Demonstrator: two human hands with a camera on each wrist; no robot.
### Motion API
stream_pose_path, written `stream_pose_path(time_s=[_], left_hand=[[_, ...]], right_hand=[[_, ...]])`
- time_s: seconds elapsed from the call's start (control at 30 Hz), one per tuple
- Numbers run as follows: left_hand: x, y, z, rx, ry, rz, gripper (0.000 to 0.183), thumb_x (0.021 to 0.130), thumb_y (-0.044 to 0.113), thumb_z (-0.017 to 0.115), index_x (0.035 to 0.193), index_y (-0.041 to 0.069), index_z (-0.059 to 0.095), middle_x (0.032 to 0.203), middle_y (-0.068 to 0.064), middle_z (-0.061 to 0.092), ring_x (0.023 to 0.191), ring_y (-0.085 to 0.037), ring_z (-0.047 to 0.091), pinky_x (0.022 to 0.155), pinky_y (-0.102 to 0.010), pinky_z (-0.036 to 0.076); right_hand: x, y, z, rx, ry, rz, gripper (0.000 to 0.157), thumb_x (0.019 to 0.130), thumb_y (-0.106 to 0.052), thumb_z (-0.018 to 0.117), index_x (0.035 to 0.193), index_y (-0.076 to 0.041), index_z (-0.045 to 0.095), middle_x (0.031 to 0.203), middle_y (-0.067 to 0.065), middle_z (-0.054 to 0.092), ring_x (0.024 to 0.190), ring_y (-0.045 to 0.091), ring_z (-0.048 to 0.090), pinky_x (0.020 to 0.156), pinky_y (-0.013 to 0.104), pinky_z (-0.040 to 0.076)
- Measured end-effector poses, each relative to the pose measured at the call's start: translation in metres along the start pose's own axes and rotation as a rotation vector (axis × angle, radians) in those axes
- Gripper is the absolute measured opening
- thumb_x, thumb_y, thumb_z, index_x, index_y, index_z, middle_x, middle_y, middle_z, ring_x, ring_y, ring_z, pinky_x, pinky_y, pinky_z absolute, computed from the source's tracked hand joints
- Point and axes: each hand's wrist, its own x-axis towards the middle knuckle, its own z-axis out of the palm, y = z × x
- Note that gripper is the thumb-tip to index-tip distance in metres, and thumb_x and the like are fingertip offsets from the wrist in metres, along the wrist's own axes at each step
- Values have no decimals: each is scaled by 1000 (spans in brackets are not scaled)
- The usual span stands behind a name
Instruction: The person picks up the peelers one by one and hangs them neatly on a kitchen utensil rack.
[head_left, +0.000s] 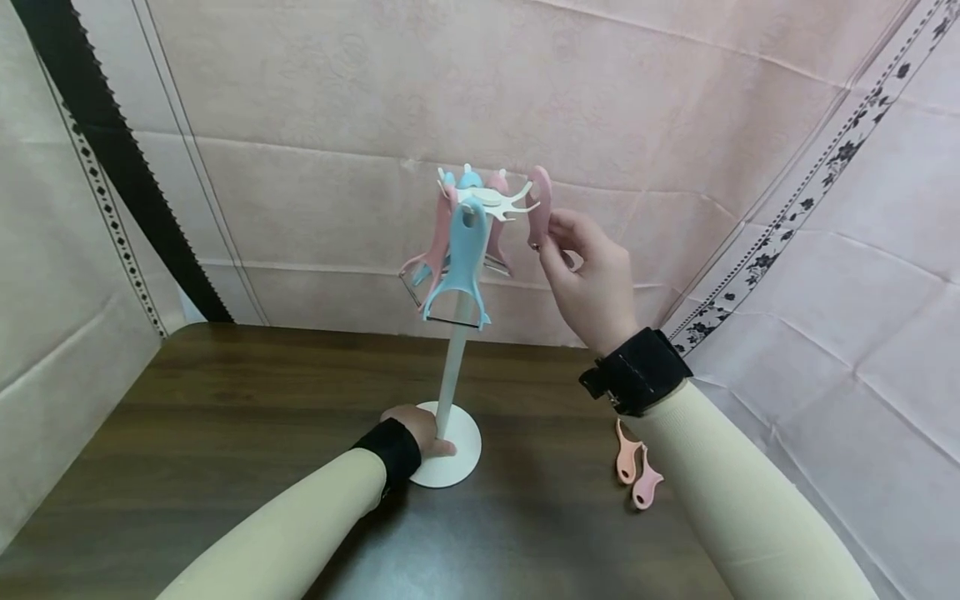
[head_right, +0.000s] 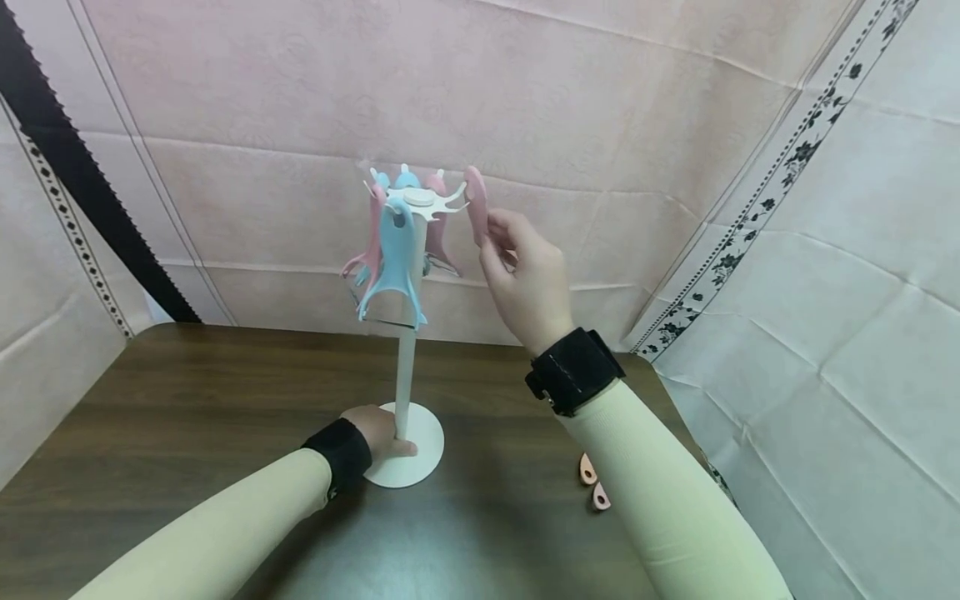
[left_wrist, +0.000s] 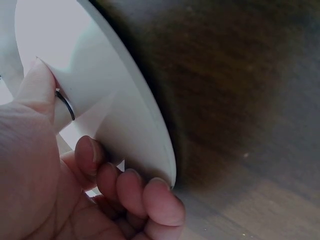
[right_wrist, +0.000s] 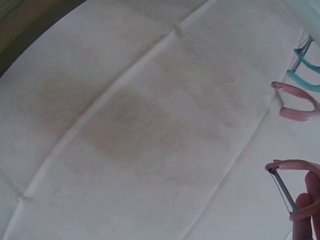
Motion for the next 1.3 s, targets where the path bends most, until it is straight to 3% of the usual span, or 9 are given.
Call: stream_pose_path(time_s=[0.27, 0.6, 0.9, 1.3], left_hand=[[4, -2, 4, 2, -5, -4, 53, 78, 67, 66, 75, 14, 71, 63, 3, 60, 67, -18, 58, 64, -38, 48], [6, -3, 6, -4, 0, 10, 51, 78, 65, 66, 76, 14, 71, 63, 3, 59, 66, -17, 57, 64, -38, 48], [5, -3, 4, -12, 1, 12, 50, 78, 64, 67, 77, 13, 71, 63, 3, 60, 66, -17, 58, 65, -38, 48], [4, -1, 3, -34, -17, 0, 49, 78, 62, 68, 80, 13, 71, 65, 2, 61, 69, -18, 58, 67, -39, 48]], right_hand=[[-2, -4, 1, 4, -37, -13, 17, 95, -9, 60, 110, -4, 64, 101, 3, 71, 88, 8, 64, 71, 26, 50], [-5, -4, 2, -1, -88, -15, 14, 93, -10, 64, 106, -4, 63, 102, 4, 64, 96, 10, 63, 78, 27, 53], [-7, -3, 5, 27, -139, -1, 9, 92, -12, 64, 98, -6, 60, 107, 2, 63, 106, 11, 60, 95, 29, 45], [-15, 0, 10, 102, -168, -48, 10, 92, -13, 64, 97, -7, 58, 105, 2, 63, 99, 12, 61, 93, 30, 46]])
